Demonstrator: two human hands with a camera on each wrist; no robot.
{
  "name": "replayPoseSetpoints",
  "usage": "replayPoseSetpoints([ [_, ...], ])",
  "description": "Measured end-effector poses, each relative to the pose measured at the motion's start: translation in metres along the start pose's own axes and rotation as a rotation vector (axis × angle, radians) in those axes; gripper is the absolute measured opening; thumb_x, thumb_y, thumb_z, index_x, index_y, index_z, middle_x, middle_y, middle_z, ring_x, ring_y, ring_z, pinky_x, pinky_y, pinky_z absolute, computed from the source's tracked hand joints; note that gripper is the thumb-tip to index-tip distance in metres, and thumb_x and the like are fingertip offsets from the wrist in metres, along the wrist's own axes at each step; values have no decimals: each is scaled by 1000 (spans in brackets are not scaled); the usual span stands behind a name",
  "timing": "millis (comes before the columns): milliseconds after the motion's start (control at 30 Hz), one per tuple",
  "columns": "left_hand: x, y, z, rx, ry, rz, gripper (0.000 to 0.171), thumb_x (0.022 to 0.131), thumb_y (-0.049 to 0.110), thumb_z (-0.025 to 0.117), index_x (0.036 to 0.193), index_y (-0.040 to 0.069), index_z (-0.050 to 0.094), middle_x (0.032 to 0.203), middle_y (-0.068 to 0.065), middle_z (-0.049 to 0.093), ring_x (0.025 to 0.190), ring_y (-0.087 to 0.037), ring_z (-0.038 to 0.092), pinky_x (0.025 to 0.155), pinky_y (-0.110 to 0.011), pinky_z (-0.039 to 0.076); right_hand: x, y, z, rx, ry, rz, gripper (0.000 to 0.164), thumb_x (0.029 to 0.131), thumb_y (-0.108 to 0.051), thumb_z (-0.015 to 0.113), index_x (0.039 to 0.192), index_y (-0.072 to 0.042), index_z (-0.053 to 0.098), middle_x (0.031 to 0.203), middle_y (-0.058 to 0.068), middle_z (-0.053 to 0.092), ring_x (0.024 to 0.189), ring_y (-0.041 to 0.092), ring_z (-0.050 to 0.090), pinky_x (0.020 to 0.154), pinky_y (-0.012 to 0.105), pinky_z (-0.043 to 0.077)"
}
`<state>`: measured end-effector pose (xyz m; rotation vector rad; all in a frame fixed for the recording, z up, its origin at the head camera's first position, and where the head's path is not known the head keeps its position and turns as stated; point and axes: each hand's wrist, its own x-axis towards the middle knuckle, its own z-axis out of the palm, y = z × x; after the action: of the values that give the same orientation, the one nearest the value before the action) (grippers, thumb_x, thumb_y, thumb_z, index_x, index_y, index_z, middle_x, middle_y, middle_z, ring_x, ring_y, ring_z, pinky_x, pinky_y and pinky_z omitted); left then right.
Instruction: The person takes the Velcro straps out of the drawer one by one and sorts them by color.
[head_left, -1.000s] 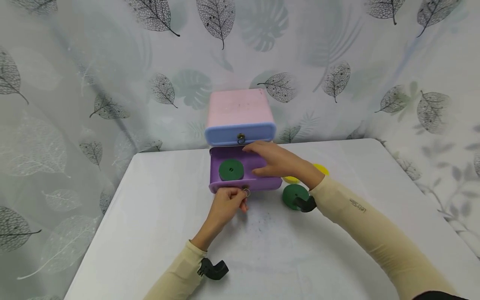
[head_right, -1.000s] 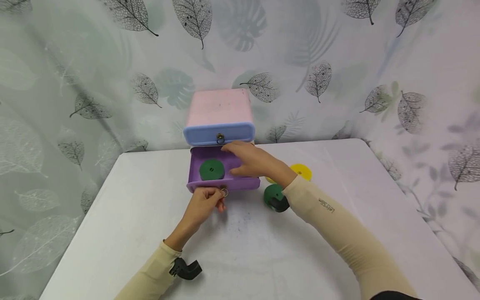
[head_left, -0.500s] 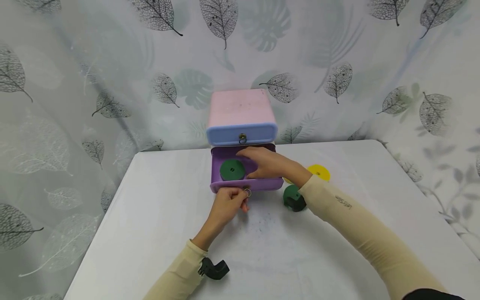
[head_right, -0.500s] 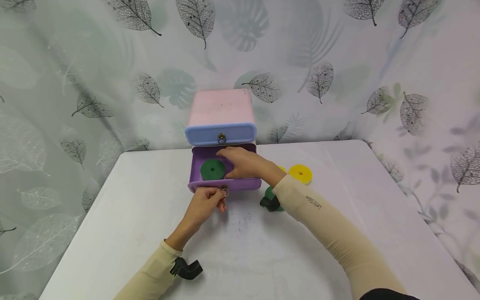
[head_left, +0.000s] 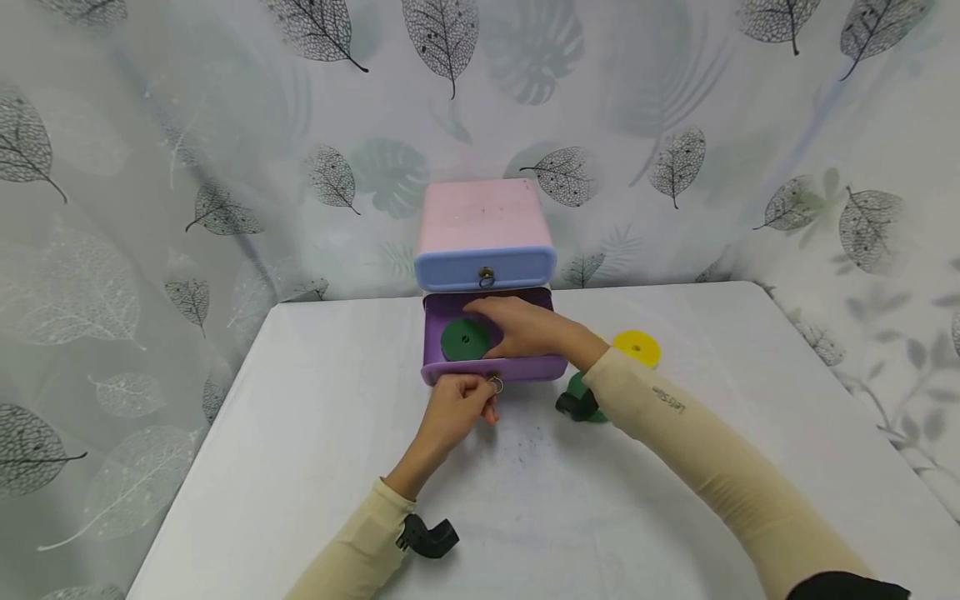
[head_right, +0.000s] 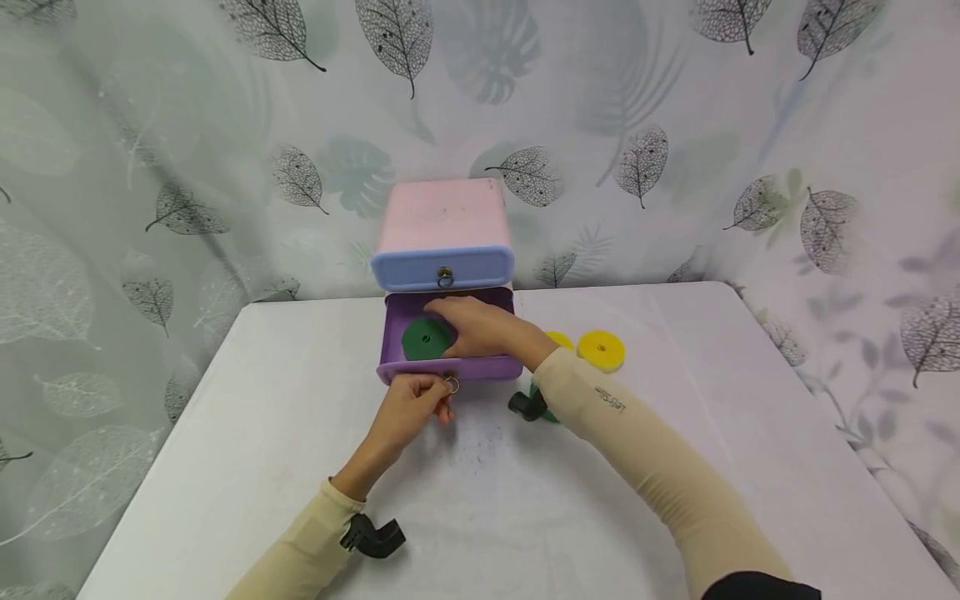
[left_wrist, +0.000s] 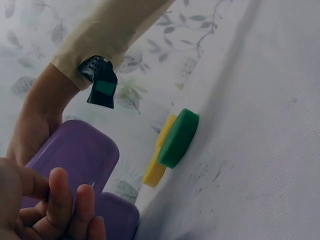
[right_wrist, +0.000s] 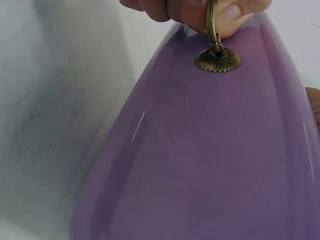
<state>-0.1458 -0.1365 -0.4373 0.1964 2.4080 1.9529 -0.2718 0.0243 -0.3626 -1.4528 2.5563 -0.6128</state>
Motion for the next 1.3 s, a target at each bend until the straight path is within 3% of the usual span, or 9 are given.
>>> replayPoseSetpoints([
  [567, 0, 0, 3, -15, 0, -6, 28, 101, 10, 65, 76, -1, 69, 61, -10, 66, 60, -19, 66, 67, -29, 51, 12, 3, 10, -15, -64, 47, 74, 88, -21, 86, 149, 2, 50, 147, 16, 55, 133, 28, 51, 111, 42, 39],
  [867, 1, 0, 3, 6, -8, -3, 29, 102, 10, 63, 79, -6, 69, 61, -8, 66, 61, -18, 66, 74, -43, 54, 13, 4, 12, -28, -52, 61, 70, 87, -21, 87, 145, 0, 54, 144, 15, 58, 132, 29, 53, 110, 42, 39],
  [1300, 2, -2, 4, 9, 15, -6, 31, 101, 10, 63, 79, -10, 70, 60, -7, 65, 59, -19, 67, 72, -40, 54, 15, 3, 14, -6, -54, 88, 70, 87, -24, 87, 145, -1, 55, 143, 13, 59, 128, 26, 54, 108, 41, 41],
])
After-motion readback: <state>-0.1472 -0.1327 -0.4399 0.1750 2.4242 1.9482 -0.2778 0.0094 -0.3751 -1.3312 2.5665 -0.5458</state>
